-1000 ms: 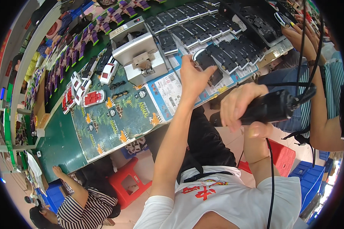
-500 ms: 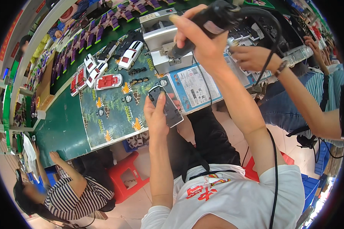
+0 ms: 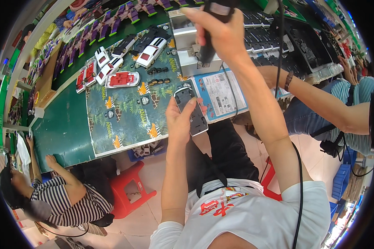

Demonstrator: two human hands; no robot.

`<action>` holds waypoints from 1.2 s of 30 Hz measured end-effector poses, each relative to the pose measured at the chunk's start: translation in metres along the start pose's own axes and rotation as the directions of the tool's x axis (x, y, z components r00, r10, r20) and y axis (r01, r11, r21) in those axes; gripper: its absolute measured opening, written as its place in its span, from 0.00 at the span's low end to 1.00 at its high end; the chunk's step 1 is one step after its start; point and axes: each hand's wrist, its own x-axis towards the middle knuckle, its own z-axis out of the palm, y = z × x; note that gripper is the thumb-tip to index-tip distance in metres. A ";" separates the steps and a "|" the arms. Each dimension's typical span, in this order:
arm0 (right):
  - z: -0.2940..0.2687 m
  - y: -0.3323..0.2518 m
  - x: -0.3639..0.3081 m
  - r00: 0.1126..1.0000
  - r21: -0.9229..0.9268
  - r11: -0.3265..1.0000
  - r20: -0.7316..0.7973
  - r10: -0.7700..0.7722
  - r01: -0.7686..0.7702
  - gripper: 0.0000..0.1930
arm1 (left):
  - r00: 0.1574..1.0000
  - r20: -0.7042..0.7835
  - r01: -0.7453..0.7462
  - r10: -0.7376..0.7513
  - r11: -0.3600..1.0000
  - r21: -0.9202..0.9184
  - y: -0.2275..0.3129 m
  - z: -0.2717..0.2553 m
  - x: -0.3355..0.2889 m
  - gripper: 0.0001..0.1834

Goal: Assembling toy car components using an electric screwdriver on a factory line.

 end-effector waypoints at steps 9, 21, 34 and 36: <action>0.000 -0.028 -0.061 1.000 0.537 0.843 0.009 0.003 -0.007 0.09 | 0.999 -0.008 0.046 -0.046 0.999 0.019 0.004 0.001 -0.003 0.12; 0.009 -0.011 -0.070 0.966 0.300 0.954 0.247 -0.081 0.004 0.12 | 0.998 0.045 0.044 -0.045 0.999 0.021 0.004 0.000 -0.006 0.13; 0.012 -0.008 -0.067 0.928 0.290 0.957 0.349 -0.134 0.029 0.13 | 0.998 0.041 0.038 -0.038 0.999 0.006 0.007 -0.002 -0.006 0.16; 0.013 -0.010 -0.069 0.935 0.291 0.955 0.322 -0.152 0.055 0.13 | 0.998 0.054 0.021 -0.021 1.000 -0.001 0.006 -0.003 -0.006 0.16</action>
